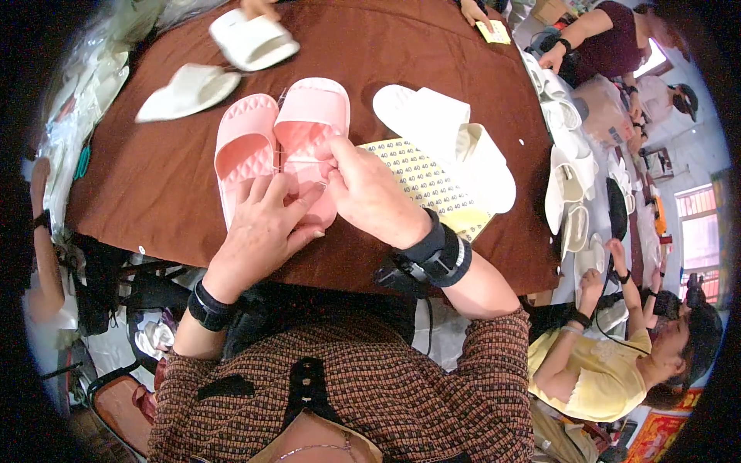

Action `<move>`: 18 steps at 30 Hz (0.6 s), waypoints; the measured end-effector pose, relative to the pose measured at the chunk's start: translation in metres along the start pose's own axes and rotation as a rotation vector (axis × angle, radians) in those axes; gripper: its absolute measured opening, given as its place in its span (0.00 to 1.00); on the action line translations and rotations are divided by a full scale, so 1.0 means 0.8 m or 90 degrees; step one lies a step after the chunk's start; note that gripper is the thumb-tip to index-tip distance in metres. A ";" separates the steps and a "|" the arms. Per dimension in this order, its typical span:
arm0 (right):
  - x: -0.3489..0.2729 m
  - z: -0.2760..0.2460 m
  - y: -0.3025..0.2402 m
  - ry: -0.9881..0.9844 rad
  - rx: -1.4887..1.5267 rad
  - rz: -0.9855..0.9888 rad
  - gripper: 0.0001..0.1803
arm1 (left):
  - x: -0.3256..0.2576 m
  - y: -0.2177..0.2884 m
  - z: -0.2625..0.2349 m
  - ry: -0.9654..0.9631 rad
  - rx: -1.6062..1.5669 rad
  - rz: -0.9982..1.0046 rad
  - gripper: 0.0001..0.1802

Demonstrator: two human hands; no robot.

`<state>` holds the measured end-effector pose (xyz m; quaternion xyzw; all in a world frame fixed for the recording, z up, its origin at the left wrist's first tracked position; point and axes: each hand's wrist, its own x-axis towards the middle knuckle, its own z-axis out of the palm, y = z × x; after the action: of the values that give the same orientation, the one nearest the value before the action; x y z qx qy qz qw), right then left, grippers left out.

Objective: Attaching size labels to the footbeds of several pairs of slippers.

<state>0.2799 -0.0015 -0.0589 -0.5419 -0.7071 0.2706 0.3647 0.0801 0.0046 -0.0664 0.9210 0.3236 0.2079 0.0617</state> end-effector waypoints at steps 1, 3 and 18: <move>-0.001 -0.002 -0.001 0.001 0.001 -0.001 0.13 | 0.000 -0.001 0.000 -0.004 0.002 -0.003 0.26; -0.005 -0.005 -0.002 -0.021 0.035 -0.020 0.09 | -0.002 -0.002 -0.001 -0.002 -0.019 0.002 0.25; -0.036 -0.005 -0.021 -0.073 -0.463 -0.294 0.22 | -0.008 -0.006 -0.002 0.033 -0.040 0.026 0.19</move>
<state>0.2777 -0.0336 -0.0502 -0.4467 -0.8784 -0.0551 0.1609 0.0722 0.0048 -0.0683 0.9193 0.2997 0.2429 0.0776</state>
